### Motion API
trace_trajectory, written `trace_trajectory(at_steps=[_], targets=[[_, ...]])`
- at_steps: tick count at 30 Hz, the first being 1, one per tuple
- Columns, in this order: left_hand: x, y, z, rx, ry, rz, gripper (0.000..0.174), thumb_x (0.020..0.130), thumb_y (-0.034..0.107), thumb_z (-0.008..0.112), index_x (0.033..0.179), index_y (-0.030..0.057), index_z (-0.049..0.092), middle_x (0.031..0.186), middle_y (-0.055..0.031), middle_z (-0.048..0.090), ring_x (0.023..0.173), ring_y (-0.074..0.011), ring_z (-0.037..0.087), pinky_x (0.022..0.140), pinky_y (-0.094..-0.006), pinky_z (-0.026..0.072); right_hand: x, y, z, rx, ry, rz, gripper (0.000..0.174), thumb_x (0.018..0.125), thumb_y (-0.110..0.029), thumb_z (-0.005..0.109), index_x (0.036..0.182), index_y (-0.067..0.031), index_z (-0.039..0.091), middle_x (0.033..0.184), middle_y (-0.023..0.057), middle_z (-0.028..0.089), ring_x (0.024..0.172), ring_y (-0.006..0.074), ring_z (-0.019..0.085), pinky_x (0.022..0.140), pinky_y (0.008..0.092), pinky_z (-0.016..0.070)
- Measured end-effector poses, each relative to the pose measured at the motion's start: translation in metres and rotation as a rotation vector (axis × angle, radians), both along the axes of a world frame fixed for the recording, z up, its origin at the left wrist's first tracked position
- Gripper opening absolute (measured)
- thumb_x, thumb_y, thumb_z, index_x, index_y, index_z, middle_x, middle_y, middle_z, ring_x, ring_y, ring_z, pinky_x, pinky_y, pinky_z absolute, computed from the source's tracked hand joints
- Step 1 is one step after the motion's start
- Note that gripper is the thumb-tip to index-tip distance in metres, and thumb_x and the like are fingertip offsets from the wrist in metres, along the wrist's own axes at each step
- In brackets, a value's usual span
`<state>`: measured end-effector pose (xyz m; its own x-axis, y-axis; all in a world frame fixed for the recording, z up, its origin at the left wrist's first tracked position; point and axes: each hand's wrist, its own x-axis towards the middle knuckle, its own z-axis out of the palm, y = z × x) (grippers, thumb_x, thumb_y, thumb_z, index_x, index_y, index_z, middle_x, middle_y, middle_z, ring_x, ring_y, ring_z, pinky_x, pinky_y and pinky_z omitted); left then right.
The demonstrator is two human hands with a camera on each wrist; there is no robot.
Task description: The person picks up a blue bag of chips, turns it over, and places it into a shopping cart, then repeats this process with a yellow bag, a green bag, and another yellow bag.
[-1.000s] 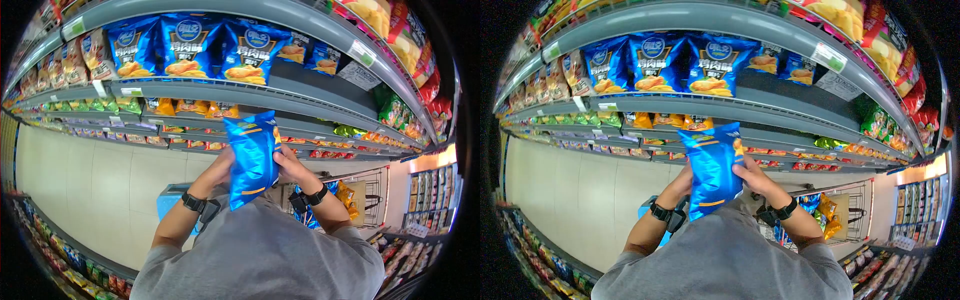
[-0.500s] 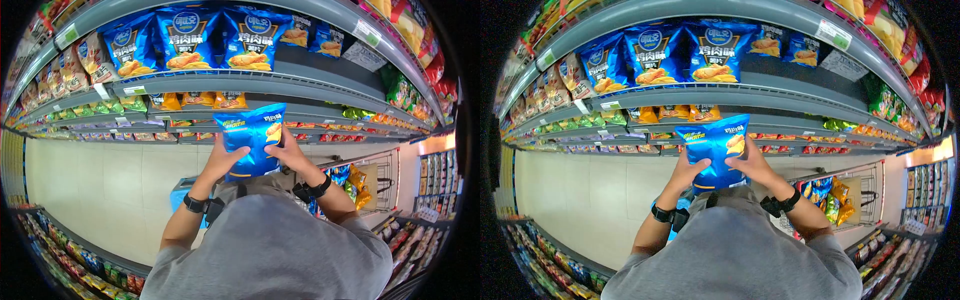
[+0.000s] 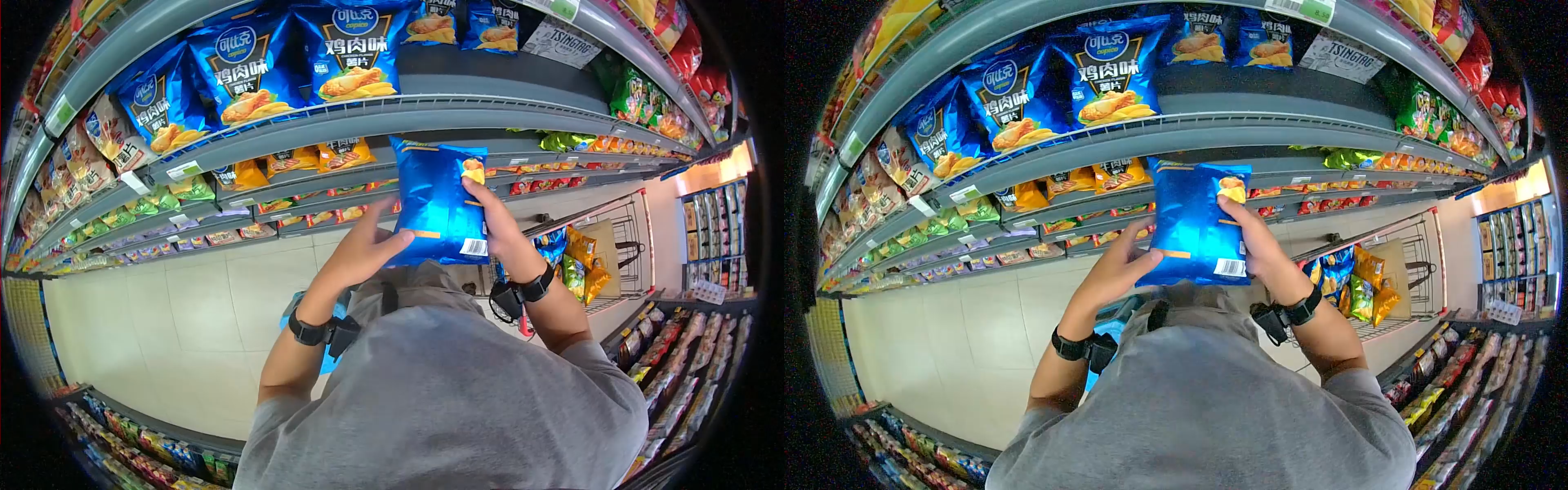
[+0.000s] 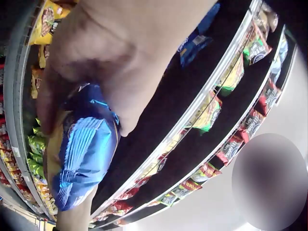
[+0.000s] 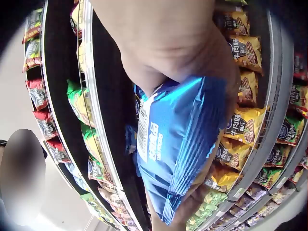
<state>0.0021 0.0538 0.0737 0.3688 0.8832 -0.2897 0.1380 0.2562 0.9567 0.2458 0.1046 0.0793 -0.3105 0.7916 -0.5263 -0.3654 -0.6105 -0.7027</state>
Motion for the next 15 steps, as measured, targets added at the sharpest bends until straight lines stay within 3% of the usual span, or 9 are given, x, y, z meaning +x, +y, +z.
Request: trace_trajectory(at_steps=[6, 9, 12, 15], targets=[[0.006, -0.008, 0.019, -0.028, -0.447, 0.089, 0.051, 0.091, 0.002, 0.055, 0.139, 0.0035, 0.035, 0.114, -0.0158, 0.059, 0.089, -0.0191, 0.066, 0.070, -0.0338, 0.0593, 0.001, 0.000, 0.019, -0.044, 0.032, -0.044, 0.052, 0.090, -0.040, 0.060, 0.126, -0.0047, 0.049, 0.117, 0.0117, 0.062, 0.100, 0.0222, 0.064, 0.087, 0.0373, 0.0526], [0.009, -0.010, 0.026, 0.048, -0.516, 0.116, 0.049, 0.092, 0.000, 0.053, 0.138, 0.0017, 0.036, 0.115, -0.0164, 0.059, 0.087, -0.0190, 0.066, 0.071, -0.0335, 0.0590, -0.001, 0.001, 0.023, -0.055, 0.045, -0.030, 0.053, 0.090, -0.043, 0.059, 0.128, -0.0059, 0.049, 0.119, 0.0117, 0.061, 0.103, 0.0230, 0.063, 0.090, 0.0386, 0.0512], [0.005, -0.011, 0.023, 0.096, -0.458, 0.068, 0.049, 0.093, 0.001, 0.053, 0.139, 0.0023, 0.035, 0.106, -0.0130, 0.063, 0.083, -0.0123, 0.063, 0.072, -0.0285, 0.0551, -0.001, 0.001, 0.024, -0.042, 0.068, -0.025, 0.054, 0.090, -0.042, 0.059, 0.128, -0.0056, 0.049, 0.120, 0.0123, 0.060, 0.104, 0.0231, 0.062, 0.090, 0.0386, 0.0509], [0.002, -0.013, 0.018, 0.146, -0.415, 0.038, 0.048, 0.092, 0.000, 0.052, 0.138, 0.0008, 0.036, 0.109, -0.0130, 0.061, 0.083, -0.0121, 0.063, 0.074, -0.0281, 0.0540, -0.001, -0.003, 0.028, -0.007, 0.085, -0.046, 0.054, 0.090, -0.040, 0.060, 0.129, -0.0047, 0.047, 0.122, 0.0128, 0.059, 0.106, 0.0231, 0.061, 0.091, 0.0384, 0.0509]])
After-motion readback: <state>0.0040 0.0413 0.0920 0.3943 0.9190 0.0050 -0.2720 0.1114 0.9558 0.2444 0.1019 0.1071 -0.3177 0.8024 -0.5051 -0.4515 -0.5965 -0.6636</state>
